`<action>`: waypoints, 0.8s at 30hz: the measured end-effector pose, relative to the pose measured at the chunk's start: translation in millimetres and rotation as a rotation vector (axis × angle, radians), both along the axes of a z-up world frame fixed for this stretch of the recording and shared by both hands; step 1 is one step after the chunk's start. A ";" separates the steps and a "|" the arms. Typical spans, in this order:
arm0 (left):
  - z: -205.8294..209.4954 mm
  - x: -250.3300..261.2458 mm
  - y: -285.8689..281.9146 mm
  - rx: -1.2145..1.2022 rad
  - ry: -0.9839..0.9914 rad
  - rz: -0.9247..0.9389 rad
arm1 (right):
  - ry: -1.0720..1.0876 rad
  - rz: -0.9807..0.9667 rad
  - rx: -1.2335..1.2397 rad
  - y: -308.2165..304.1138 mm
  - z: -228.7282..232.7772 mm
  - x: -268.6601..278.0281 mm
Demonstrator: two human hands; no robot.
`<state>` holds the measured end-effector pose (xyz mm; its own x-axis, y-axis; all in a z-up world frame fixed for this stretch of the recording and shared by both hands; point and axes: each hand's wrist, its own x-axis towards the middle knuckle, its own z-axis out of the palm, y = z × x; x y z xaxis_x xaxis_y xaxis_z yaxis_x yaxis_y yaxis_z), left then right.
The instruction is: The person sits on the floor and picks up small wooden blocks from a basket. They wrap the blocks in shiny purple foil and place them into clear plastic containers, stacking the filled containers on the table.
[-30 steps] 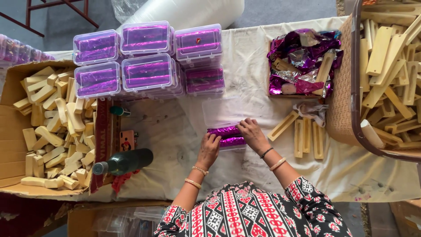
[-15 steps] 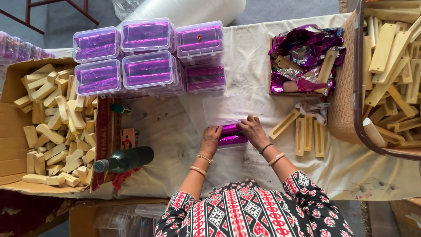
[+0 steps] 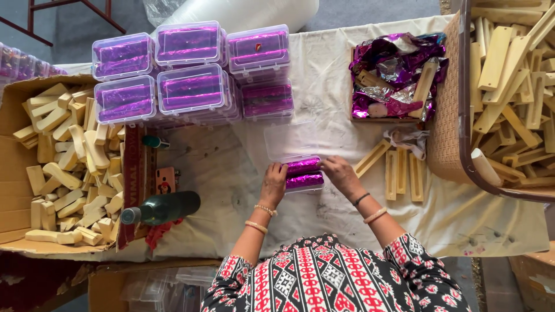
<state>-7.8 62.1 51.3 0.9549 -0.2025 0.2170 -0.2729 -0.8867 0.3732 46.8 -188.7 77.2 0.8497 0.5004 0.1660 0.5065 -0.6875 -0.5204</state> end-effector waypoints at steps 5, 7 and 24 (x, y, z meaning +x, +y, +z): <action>15.0 -15.6 -8.7 -0.108 -0.089 -0.091 | -0.038 0.187 0.036 19.1 -16.5 -18.4; 0.7 -19.1 -9.5 0.013 0.005 -0.164 | -0.126 0.298 -0.108 32.1 -32.7 -22.8; -13.2 -18.8 -3.9 -0.060 0.183 -0.051 | 0.022 0.128 -0.444 22.9 -32.5 -12.5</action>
<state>-26.6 58.2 38.1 0.9685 -0.2433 0.0534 -0.2391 -0.8482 0.4727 34.3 -165.8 44.7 0.7771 0.6204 -0.1059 0.5942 -0.7787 -0.2015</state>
